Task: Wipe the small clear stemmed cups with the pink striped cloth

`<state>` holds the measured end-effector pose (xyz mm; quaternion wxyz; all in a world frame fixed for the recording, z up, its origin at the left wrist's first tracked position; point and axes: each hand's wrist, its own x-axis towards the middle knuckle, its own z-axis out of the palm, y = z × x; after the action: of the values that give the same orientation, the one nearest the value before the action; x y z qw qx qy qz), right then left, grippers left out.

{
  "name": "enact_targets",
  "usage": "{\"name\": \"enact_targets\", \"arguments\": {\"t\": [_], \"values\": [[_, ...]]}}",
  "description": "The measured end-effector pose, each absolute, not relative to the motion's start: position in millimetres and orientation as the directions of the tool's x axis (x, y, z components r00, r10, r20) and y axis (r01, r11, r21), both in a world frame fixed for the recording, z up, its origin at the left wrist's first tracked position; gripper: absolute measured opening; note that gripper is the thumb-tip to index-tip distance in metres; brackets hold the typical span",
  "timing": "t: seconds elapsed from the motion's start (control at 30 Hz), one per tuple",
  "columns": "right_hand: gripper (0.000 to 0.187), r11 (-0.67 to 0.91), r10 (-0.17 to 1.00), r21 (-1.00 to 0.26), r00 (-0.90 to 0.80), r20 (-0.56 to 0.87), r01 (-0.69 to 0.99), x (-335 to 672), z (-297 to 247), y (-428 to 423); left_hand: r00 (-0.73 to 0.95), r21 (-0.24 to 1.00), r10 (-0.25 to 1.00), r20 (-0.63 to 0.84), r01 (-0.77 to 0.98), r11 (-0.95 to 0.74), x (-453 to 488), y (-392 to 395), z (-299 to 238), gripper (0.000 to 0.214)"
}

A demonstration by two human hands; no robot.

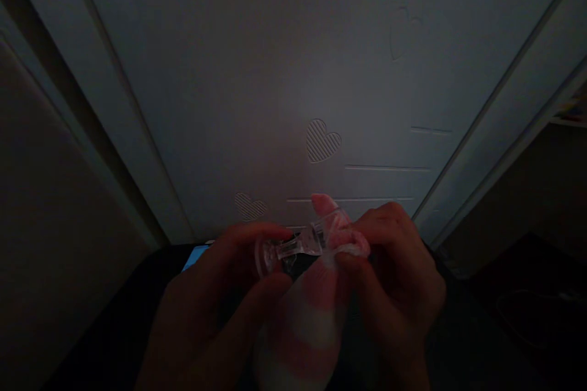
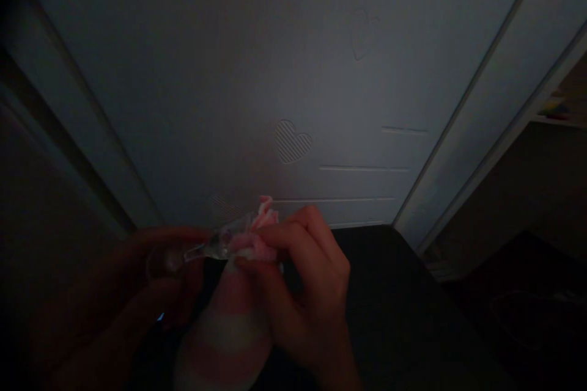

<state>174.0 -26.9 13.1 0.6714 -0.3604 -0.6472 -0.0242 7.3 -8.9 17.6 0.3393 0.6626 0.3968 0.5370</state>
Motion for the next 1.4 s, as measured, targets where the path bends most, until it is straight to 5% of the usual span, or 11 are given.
{"name": "enact_targets", "arguments": {"t": [0.83, 1.17, 1.4], "values": [[0.008, 0.739, 0.483, -0.493, 0.148, 0.863, 0.459, 177, 14, -29, 0.217, 0.734, 0.803, 0.555, 0.326, -0.596, 0, -6, 14, 0.018], [0.009, 0.742, 0.47, -0.49, 0.166, 0.867, 0.458, 177, 11, -28, 0.185, 0.823, 0.829, 0.528, 0.129, -0.553, 2, -7, 14, 0.029], [0.009, 0.753, 0.459, -0.479, 0.161, 0.874, 0.451, 176, 14, -28, 0.057, 0.855, 0.893, 0.446, 0.269, -0.444, 13, -16, 18, 0.016]]}}
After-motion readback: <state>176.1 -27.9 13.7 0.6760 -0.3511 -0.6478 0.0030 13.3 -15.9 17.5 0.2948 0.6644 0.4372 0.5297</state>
